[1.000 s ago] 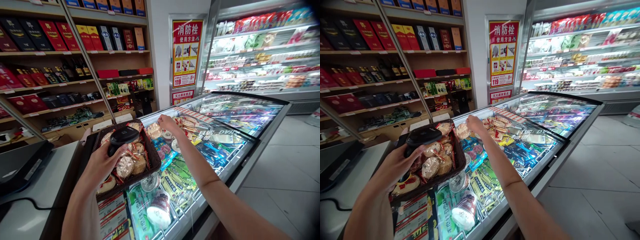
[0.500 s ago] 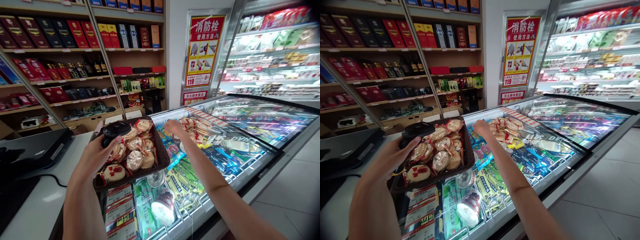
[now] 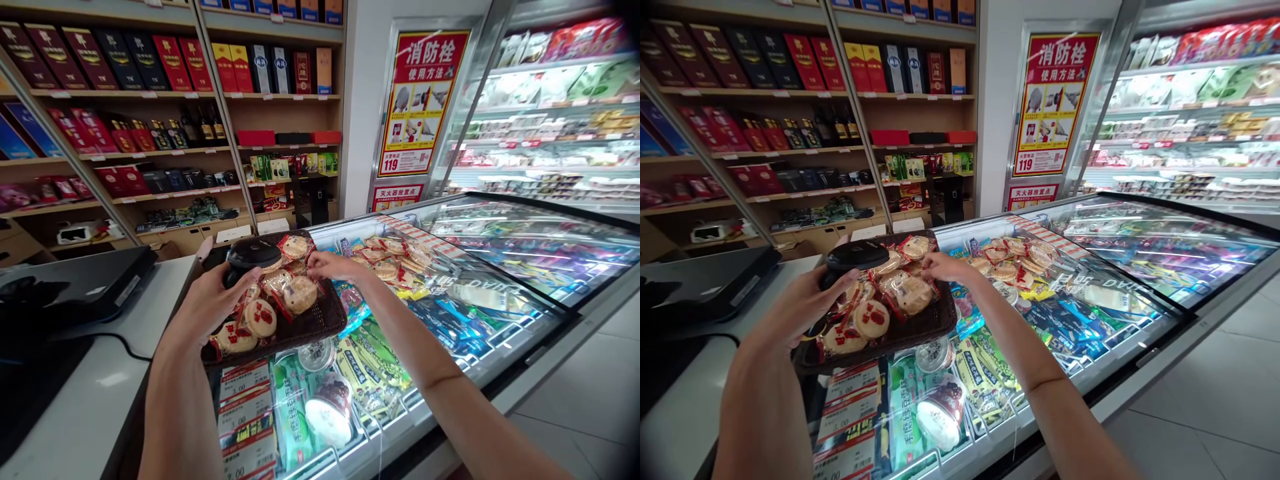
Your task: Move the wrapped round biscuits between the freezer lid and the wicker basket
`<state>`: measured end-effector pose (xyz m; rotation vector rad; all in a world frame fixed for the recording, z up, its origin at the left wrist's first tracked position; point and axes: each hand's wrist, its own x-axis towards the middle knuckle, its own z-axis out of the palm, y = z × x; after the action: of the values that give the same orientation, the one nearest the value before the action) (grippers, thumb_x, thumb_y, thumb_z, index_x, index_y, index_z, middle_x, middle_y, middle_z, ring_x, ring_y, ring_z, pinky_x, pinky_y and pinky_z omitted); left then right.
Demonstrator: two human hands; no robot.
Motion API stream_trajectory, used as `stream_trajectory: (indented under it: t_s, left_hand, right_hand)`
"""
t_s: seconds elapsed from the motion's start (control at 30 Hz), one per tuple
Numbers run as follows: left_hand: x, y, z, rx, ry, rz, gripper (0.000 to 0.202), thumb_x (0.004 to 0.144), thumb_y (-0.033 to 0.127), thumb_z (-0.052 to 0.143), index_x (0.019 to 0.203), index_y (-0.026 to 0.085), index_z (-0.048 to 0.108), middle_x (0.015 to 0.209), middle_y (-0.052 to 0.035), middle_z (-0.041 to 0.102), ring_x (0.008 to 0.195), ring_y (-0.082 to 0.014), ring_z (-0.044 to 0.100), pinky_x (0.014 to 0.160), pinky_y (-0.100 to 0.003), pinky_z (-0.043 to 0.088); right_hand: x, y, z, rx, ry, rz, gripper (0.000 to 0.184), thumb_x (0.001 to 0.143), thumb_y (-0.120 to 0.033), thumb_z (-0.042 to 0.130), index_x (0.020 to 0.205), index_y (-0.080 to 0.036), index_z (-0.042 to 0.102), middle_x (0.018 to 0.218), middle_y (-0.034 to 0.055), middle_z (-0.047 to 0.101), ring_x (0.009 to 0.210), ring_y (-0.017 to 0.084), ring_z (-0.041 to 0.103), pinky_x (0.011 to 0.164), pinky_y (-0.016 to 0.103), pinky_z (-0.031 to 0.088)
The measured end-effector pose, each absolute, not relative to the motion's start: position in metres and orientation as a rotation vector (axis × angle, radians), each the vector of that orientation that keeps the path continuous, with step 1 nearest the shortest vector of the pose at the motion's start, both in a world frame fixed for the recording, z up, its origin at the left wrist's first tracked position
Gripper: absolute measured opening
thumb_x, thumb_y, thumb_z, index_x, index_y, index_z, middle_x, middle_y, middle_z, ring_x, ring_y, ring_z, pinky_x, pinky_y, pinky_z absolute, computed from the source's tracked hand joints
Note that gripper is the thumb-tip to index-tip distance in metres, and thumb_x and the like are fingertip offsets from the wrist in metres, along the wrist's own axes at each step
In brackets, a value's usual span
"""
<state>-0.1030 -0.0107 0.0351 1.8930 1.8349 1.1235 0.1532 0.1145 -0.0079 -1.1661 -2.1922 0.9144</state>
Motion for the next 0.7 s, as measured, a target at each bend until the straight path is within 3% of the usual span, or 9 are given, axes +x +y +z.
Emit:
stream_trajectory:
  t_s: [0.2,0.47,0.7]
  left_hand:
    - [-0.090,-0.012,0.035,1.946,1.595,0.980,0.051,0.074,0.071,0.063,0.079,0.020,0.061,0.055,0.0026,0.053,0.051,-0.0137,0.046,0.046,-0.023,0.033]
    - [-0.074,-0.005,0.030,2.020,1.608,0.976,0.056,0.076,0.076,0.057,0.075,0.020,0.059,0.058,-0.0017,0.059,0.054,-0.0171,0.053,0.048,-0.026,0.039]
    - [-0.073,-0.006,0.028,2.027,1.573,0.973,0.056,0.077,0.077,0.055,0.077,0.021,0.058,0.060,-0.0005,0.058,0.055,-0.0169,0.054,0.049,-0.026,0.039]
  right_hand:
    - [0.183,0.118,0.008,-1.350,-1.798,0.660,0.005,0.091,-0.022,0.058,0.087,-0.018,0.057,0.080,-0.0012,0.061,0.070,0.011,0.053,0.062,0.020,0.038]
    - [0.193,0.110,0.018,-1.377,-1.730,0.681,0.005,0.091,-0.023,0.056,0.087,-0.019,0.057,0.077,-0.0022,0.060,0.066,0.011,0.053,0.058,0.020,0.037]
    - [0.204,0.122,0.013,-1.343,-1.648,0.728,0.004,0.089,-0.024,0.058,0.089,-0.020,0.057,0.079,-0.0020,0.061,0.062,0.010,0.052,0.055,0.019,0.038]
